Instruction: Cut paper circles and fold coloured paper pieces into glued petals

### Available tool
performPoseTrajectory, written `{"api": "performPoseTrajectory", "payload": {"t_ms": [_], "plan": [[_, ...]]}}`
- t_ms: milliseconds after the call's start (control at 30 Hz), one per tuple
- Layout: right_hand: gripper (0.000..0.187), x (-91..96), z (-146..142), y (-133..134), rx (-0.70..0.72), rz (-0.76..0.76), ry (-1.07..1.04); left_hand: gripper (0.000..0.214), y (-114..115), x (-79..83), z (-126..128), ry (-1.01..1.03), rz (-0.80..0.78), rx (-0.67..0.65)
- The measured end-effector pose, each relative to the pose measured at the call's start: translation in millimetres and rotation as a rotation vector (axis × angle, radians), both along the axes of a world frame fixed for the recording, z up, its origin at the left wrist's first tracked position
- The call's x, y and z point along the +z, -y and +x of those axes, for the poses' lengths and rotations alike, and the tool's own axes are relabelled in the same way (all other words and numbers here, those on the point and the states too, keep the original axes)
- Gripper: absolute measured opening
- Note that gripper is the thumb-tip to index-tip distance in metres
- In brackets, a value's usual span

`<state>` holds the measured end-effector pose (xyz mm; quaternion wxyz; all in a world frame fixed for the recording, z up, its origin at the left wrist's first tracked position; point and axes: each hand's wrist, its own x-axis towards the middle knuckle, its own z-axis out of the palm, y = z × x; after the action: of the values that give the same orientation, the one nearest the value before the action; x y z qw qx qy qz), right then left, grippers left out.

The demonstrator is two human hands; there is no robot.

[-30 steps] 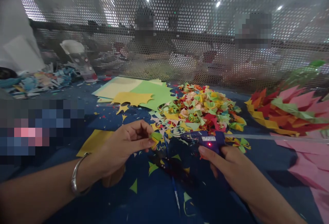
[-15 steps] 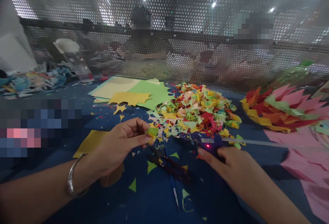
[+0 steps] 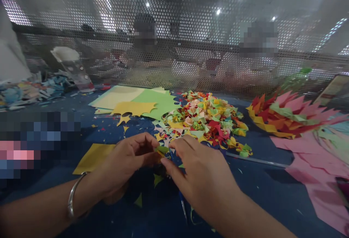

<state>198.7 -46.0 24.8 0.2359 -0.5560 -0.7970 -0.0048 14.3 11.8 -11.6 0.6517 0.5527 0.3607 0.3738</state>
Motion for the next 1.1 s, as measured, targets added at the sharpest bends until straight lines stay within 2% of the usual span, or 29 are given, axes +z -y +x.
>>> {"api": "performPoseTrajectory", "payload": {"t_ms": [100,233,400,500,767,933,1100], "plan": [[0.018,-7.9,-4,-7,0.063,-0.014,-0.006,0.02,1,0.8,0,-0.008,0.008,-0.014],[0.022,-16.2,0,-9,0.08,-0.041,-0.059,0.021,0,1.6,0,0.046,-0.065,-0.063],[0.017,-19.3,3,-9,0.088,-0.041,-0.157,0.035,2,5.4,-1,0.083,-0.172,-0.101],[0.015,-19.8,4,-8,0.099,-0.052,-0.209,0.035,2,5.9,0,0.08,-0.19,-0.112],[0.015,-21.9,5,-6,0.143,-0.106,-0.273,0.017,-2,-0.9,0,0.017,-0.063,-0.136],[0.018,-18.8,5,-5,0.162,-0.158,-0.32,0.012,-4,-1.8,-2,-0.032,0.023,-0.147],[0.014,-18.6,4,-4,0.151,-0.146,-0.324,0.011,-3,-1.7,-3,-0.073,0.071,-0.142]]}}
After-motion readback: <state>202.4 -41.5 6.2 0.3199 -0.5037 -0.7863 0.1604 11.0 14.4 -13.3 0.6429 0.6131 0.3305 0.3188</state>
